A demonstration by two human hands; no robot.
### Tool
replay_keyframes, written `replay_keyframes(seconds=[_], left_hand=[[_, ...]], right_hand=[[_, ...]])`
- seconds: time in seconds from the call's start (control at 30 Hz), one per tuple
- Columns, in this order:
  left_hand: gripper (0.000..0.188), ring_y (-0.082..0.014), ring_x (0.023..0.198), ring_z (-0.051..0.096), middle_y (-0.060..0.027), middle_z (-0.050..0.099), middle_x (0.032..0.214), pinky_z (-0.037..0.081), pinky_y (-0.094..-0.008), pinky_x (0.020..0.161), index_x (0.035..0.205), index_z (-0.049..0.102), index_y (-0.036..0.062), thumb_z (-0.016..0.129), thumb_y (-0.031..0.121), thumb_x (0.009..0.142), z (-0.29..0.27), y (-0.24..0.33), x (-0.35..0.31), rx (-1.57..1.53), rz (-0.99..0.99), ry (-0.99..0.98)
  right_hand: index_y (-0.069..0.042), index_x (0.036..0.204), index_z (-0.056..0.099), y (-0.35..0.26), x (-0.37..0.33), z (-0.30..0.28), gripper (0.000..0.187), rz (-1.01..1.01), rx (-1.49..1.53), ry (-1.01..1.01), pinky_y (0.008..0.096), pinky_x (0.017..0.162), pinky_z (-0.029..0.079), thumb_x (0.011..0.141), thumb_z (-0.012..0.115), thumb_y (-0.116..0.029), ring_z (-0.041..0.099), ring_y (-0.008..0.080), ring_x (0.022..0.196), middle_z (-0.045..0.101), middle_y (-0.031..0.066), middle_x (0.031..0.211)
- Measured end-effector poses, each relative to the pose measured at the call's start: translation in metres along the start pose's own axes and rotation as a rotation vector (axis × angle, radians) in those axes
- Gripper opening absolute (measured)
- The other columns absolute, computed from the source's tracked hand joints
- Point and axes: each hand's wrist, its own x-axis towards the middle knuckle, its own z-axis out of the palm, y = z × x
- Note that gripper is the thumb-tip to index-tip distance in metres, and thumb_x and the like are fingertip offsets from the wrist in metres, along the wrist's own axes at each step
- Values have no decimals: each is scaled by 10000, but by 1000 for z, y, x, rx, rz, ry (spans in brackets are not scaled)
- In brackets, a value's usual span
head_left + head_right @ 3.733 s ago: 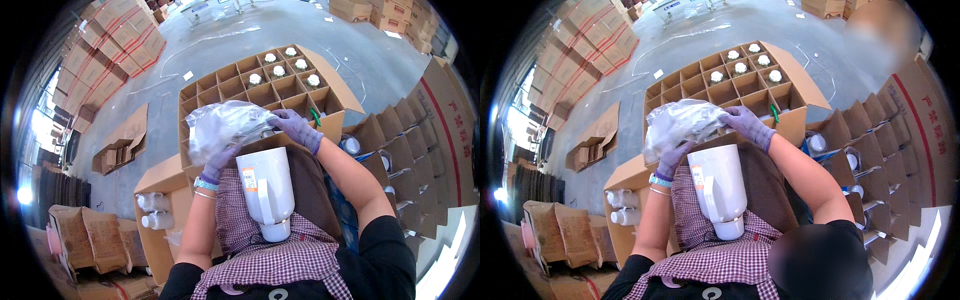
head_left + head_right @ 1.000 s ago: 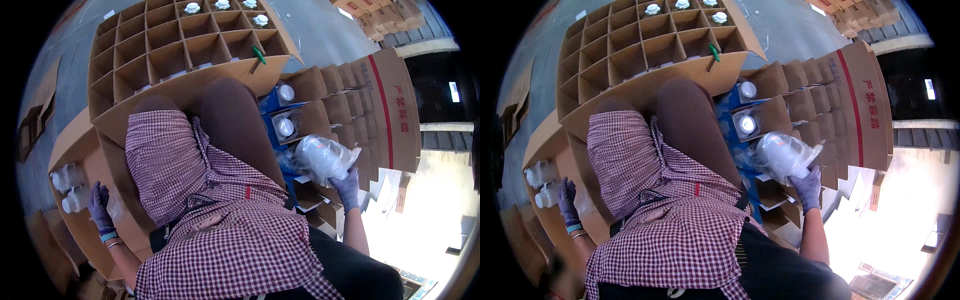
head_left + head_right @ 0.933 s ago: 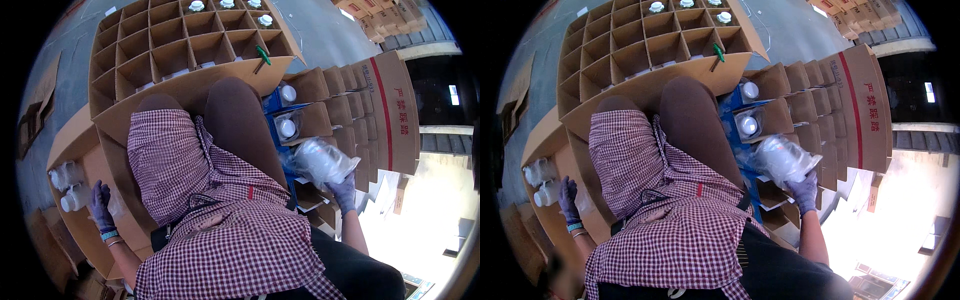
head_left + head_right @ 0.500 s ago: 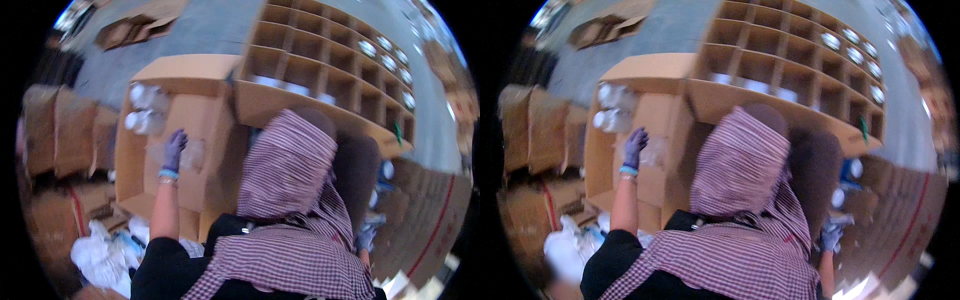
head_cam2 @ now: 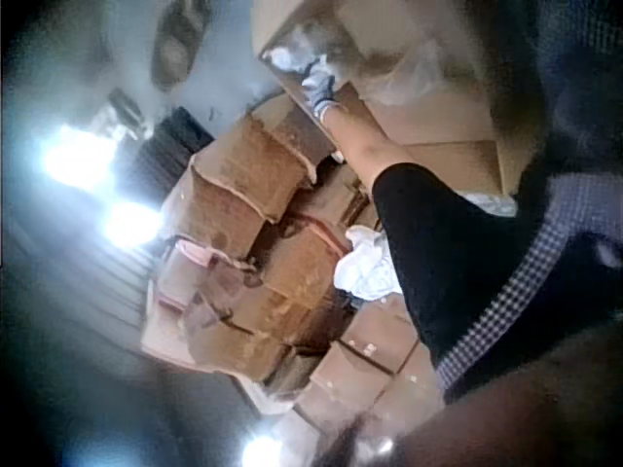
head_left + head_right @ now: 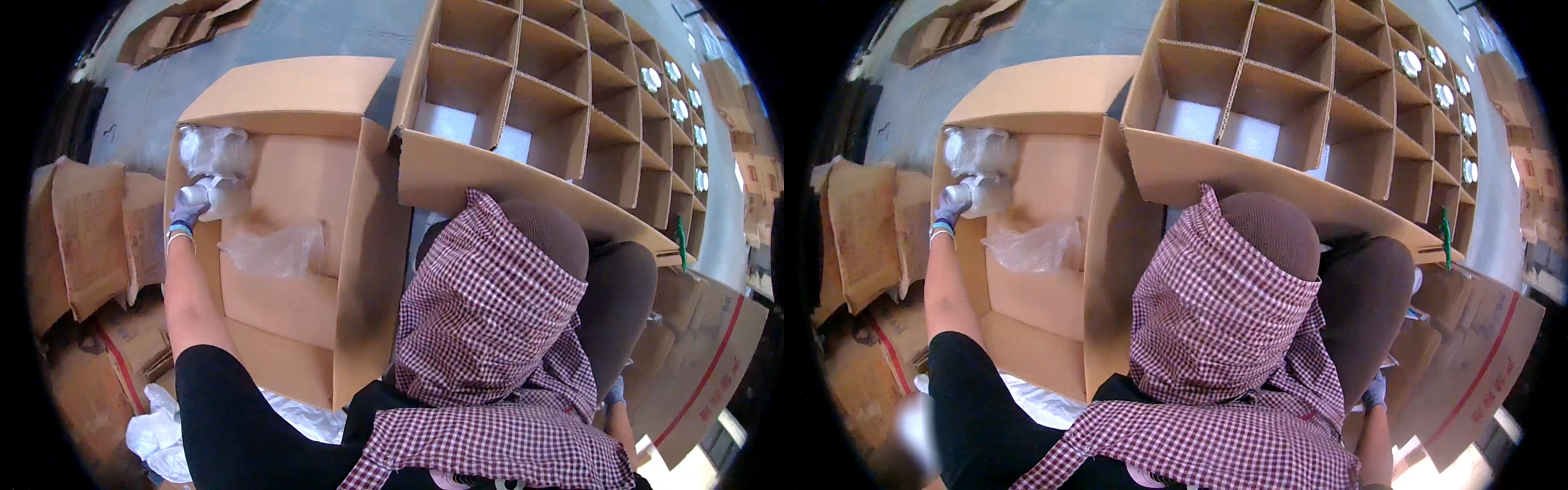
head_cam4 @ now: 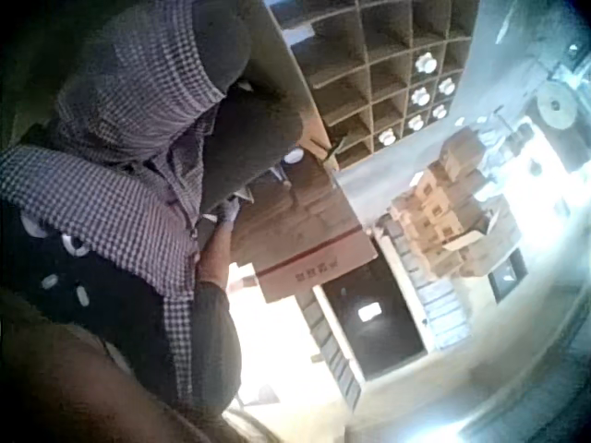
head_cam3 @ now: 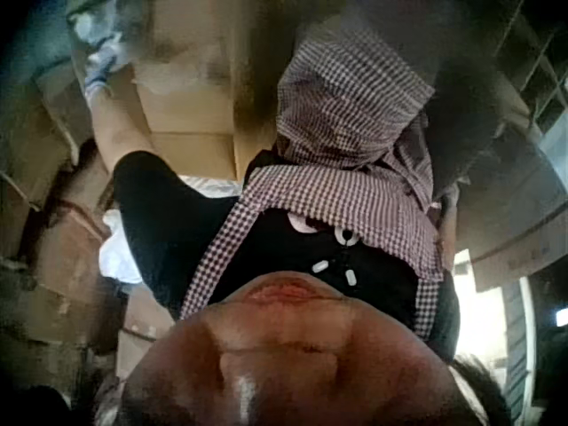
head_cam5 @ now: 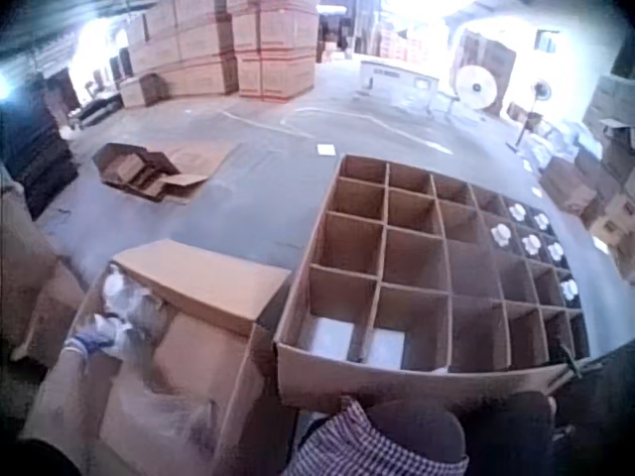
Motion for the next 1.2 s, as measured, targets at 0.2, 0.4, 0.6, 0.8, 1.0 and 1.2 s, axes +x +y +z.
replay_keyframes(seconds=[0.2,0.4,0.6,0.8,1.0,1.2], left_hand=[[752,-386,1010,643,-176,547,1267,543,-480,877,1243,540,140,898,293,600,32,69,-76,-135,-17,511],[738,-384,1180,532,-196,540,1214,445,-461,1040,1236,505,39,889,231,635,-8,74,-166,-563,222,555],[961,-387,1274,499,-249,492,1398,423,-471,1071,1440,415,-19,889,320,676,-89,87,-212,-420,241,533],[732,-214,954,632,-118,642,1098,557,-346,709,1250,620,60,864,503,721,22,58,-170,-1155,-144,-101],[725,-199,1030,603,-47,643,1156,526,-337,788,1245,644,170,742,694,754,47,68,-131,-1099,-321,-413],[680,-231,1107,593,-41,648,1224,503,-471,951,1292,629,211,677,691,811,86,140,-94,-1224,-416,-776]], right_hand=[[-28,1209,670,-58,-26,-18,409,72,270,168,329,823,531,886,723,-274,696,201,927,748,118,1055],[0,1127,687,-250,-107,-114,304,-258,-32,332,336,834,531,914,689,-217,684,184,915,738,137,1005],[5,1223,630,-331,-125,-115,317,-690,361,537,350,916,514,928,649,-113,662,215,1020,687,162,1134],[26,1178,633,-340,-148,-104,291,-751,77,584,361,938,498,902,640,-66,658,265,1041,664,182,1123],[25,1185,635,-267,-141,-91,306,-556,96,564,348,925,502,898,650,-81,650,246,1008,662,131,1073],[18,1205,625,-269,-137,-77,357,-436,142,386,353,955,484,869,670,-95,636,253,1053,660,126,1095]])
